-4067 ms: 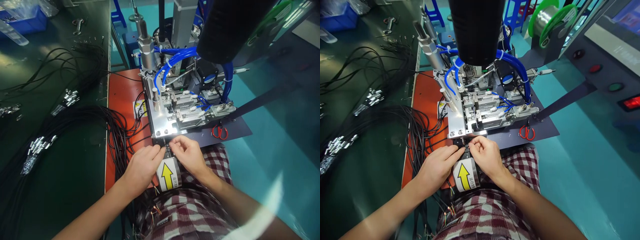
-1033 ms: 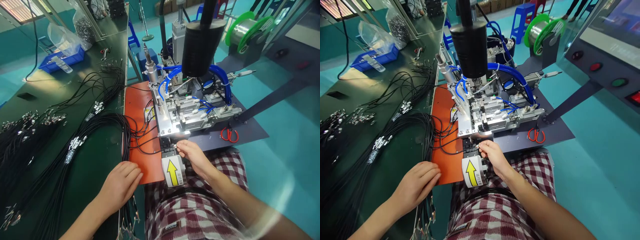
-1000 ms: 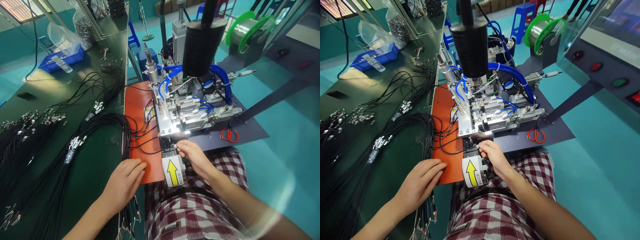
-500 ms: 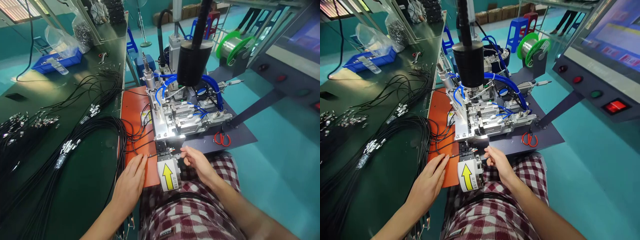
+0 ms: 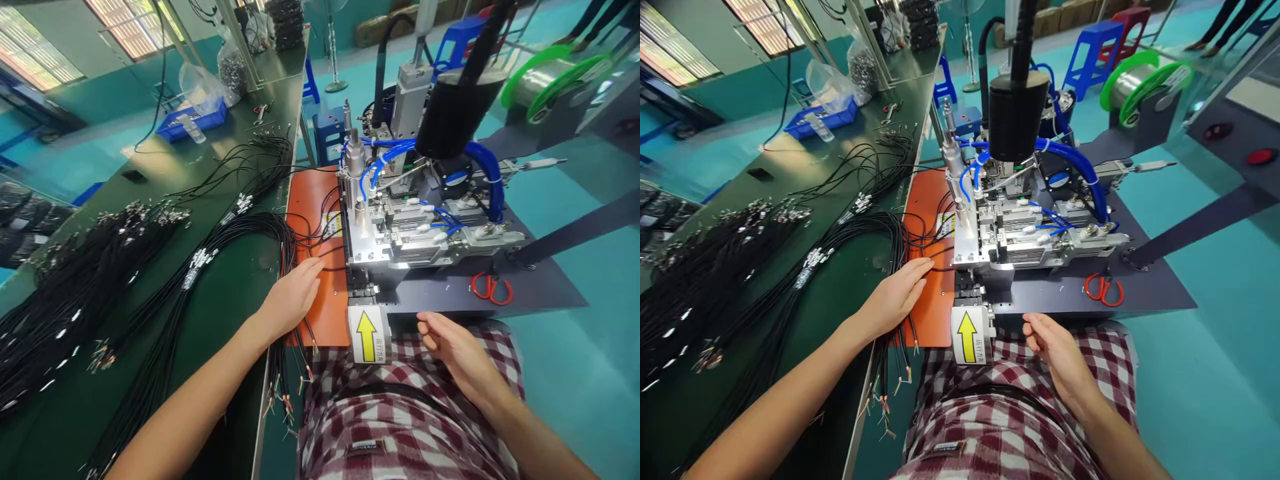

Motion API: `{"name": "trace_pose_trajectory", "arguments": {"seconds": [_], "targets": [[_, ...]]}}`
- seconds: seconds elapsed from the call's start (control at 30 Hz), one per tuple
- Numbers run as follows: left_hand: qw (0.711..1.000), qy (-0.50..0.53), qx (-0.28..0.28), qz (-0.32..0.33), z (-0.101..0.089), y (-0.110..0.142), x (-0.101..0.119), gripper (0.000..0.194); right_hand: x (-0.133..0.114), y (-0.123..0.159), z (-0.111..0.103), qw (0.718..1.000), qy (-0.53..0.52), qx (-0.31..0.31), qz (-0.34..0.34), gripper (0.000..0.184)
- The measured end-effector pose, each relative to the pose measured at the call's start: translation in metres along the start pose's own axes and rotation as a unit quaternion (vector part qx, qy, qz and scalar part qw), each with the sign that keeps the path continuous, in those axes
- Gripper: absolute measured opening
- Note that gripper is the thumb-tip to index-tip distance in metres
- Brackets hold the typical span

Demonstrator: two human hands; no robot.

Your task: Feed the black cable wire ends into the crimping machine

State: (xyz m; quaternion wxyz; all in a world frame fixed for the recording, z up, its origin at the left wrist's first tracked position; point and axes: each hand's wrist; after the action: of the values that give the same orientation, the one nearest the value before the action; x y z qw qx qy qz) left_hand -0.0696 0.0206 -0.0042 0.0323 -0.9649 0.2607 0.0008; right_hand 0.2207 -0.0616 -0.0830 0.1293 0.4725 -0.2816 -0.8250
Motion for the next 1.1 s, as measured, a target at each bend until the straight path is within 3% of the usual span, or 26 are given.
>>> {"name": "trace_pose_trajectory", "arguments": {"seconds": [0.13, 0.23, 0.4, 0.57, 0.67, 0.77, 0.93, 1.1], "targets": [[0.986, 0.007, -0.085, 0.143, -0.027, 0.021, -0.014, 0.028, -0.013, 0.022, -0.003, 0.994, 0.076, 0.015, -0.079, 0.032], [0.966, -0.061, -0.124, 0.218, -0.035, 0.028, -0.019, 0.022, -0.021, 0.039, 0.017, 0.981, 0.148, -0.028, -0.124, 0.030], [0.935, -0.110, -0.144, 0.305, -0.033, 0.021, -0.023, 0.017, -0.024, 0.050, 0.063, 0.965, 0.198, -0.144, -0.092, 0.030], [0.916, -0.108, -0.142, 0.359, -0.030, 0.018, -0.030, 0.020, -0.020, 0.049, 0.068, 0.960, 0.201, -0.177, -0.076, 0.026], [0.930, -0.058, -0.132, 0.339, -0.029, 0.017, -0.032, 0.022, -0.018, 0.050, 0.063, 0.956, 0.219, -0.177, -0.084, 0.025], [0.958, 0.075, -0.106, 0.254, -0.027, 0.013, -0.026, 0.022, -0.016, 0.051, 0.065, 0.944, 0.247, -0.180, -0.125, 0.020], [0.961, 0.193, -0.036, 0.192, -0.013, 0.011, 0.014, 0.027, -0.015, 0.046, 0.074, 0.925, 0.289, -0.160, -0.190, 0.013], [0.961, 0.248, -0.001, 0.118, 0.005, 0.022, 0.045, 0.024, -0.014, 0.037, 0.069, 0.944, 0.244, -0.100, -0.199, 0.011]]}}
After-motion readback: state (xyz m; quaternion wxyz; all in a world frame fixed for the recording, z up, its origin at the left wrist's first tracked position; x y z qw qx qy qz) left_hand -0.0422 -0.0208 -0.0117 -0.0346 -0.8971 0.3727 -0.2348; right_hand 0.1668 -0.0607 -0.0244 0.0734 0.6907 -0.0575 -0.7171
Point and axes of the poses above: each hand's wrist, its own y-axis away from the middle knuckle, its own z-axis out of the palm, x = y × z, and after that the axes turned 12 degrees about -y, right-handed
